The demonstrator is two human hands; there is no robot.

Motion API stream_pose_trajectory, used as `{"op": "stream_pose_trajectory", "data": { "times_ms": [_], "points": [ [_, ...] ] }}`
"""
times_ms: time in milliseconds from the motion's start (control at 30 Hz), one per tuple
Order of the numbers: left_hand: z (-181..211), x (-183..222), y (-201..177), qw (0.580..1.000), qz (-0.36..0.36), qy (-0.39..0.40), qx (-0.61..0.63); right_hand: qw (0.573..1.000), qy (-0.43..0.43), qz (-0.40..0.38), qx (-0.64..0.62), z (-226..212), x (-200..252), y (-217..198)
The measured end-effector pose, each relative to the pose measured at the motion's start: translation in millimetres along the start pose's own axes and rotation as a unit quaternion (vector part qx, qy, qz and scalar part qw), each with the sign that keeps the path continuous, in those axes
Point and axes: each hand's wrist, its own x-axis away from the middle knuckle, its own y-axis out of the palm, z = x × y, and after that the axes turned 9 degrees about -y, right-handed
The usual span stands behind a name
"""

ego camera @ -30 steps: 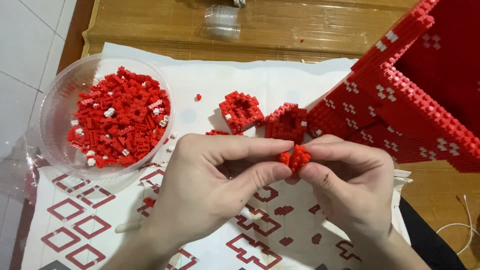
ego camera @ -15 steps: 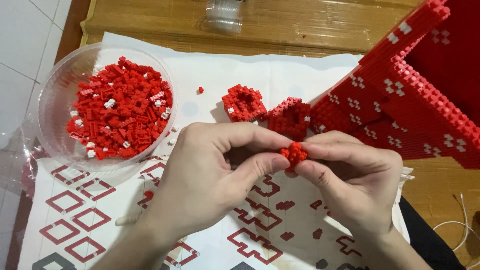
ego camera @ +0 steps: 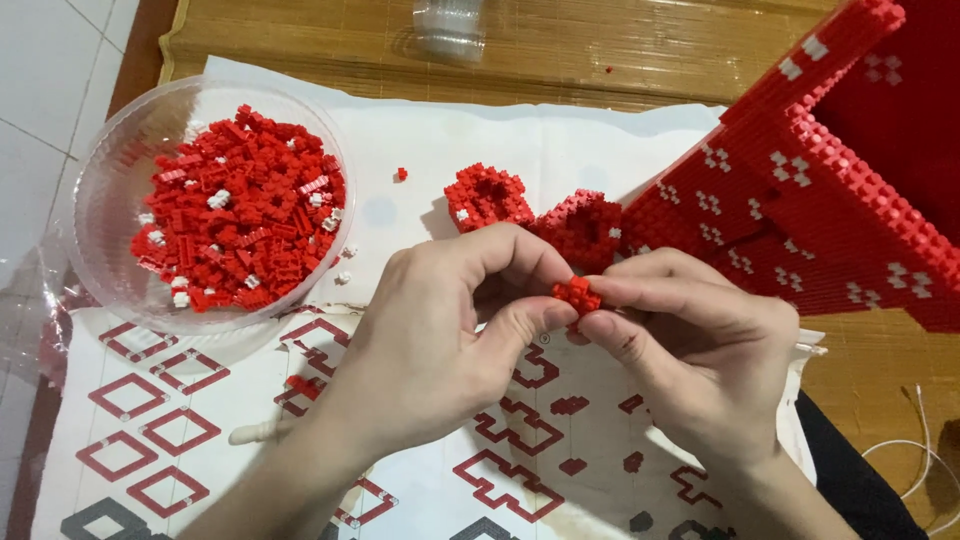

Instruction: Assembling small interlocking plastic blocks to build a red tower-like structure.

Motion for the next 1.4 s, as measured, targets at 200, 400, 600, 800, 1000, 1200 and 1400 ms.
{"op": "stream_pose_trajectory", "data": {
  "times_ms": [200, 400, 600, 800, 1000, 1200, 1400],
  "points": [
    [-10, -1, 11, 0.99, -0.052, 0.112, 0.073, 0.998, 0.025, -0.016, -0.058, 1, 0, -8],
    [-10, 0, 22, 0.973, -0.068, 0.113, 0.191, 0.995, 0.009, -0.02, -0.095, 10, -1, -16],
    [-14, -5, 30, 0.987, 0.03, 0.153, 0.041, 0.999, -0.001, -0.032, -0.005, 8, -9, -14],
    [-16, -4, 43, 0.986, 0.096, 0.135, 0.014, 0.997, -0.052, -0.05, 0.04, 12, -15, -12],
    [-20, -19, 23, 0.98, 0.025, 0.195, 0.03, 0.993, 0.047, -0.041, -0.101, 30, -5, -25],
    [-34, -27, -15, 0.933, 0.059, 0.264, -0.235, 0.991, 0.049, -0.047, -0.116, 36, 0, -41],
    [-60, -22, -33, 0.852, -0.021, 0.172, -0.495, 0.997, 0.052, -0.014, -0.048, 22, -9, -21]
  ]
}}
